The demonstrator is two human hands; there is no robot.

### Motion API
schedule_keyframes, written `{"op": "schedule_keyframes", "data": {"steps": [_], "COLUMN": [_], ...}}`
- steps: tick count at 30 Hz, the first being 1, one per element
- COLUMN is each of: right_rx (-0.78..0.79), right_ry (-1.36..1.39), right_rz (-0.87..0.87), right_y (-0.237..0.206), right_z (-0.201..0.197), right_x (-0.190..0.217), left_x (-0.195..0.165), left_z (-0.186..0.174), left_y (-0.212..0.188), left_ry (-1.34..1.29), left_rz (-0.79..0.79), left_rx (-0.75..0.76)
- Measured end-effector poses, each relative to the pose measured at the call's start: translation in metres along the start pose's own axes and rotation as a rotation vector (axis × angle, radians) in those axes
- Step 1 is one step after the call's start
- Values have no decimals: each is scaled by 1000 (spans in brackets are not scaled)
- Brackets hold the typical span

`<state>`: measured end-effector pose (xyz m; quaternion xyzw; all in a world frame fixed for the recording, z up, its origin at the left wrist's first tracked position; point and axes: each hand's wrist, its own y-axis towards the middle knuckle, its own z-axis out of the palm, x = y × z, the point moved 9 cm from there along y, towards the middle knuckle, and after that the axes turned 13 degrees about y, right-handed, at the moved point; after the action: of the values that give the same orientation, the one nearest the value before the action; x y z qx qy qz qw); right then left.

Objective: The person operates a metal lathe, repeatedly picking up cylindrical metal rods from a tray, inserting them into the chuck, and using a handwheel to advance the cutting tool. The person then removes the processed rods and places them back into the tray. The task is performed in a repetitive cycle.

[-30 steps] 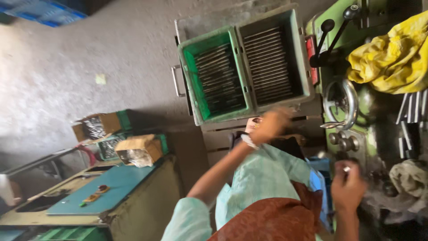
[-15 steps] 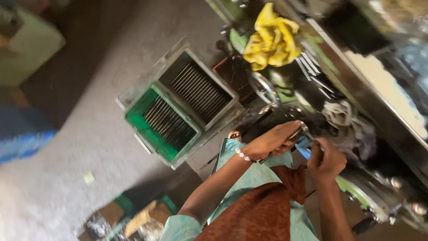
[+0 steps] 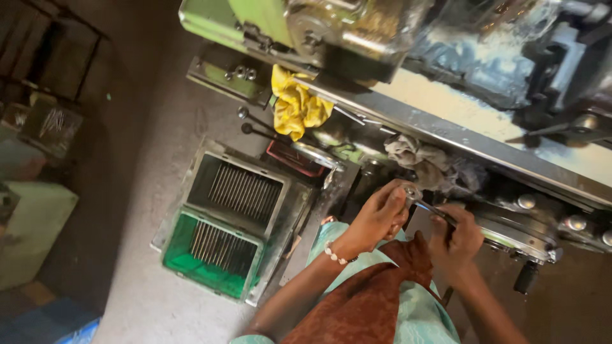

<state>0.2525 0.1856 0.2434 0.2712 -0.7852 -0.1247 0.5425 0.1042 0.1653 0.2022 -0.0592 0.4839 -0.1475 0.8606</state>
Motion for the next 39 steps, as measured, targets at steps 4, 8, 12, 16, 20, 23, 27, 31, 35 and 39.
{"op": "schedule_keyframes", "data": {"steps": [4,8,12,16,20,23,27,31,35,39], "right_rx": [-160,-73,472,673,429,-388,-249,-11,200,205], "right_ry": [743,1231,1085,1158,1365,1012,-47,-90,-261,-239], "right_rz": [617,1218,1619,1733,1475,1140,193,-179,-272,-204], "right_y": [-27,-55,-93,-117,-66,-11,80,122,135,132], "right_z": [2,8,6,9,7,-50,-87,-70,-64,-72], "right_x": [-43,-88,-128,-138,-130,-145,-43,3,-1,-24], "left_x": [-56,-62,-48,-48,-72,-66,-29,-20,-7,-6], "left_z": [17,49,87,98,77,34,23,33,27,44], "left_y": [-10,-6,-1,2,34,72,100,116,125,137], "left_ry": [785,1323,1797,1903,1633,797,85,-51,11,-57], "left_rz": [575,686,932,1101,790,193,-156,-162,-326,-347], "left_rx": [-231,-104,330,582,416,138,-27,51,35,118]}}
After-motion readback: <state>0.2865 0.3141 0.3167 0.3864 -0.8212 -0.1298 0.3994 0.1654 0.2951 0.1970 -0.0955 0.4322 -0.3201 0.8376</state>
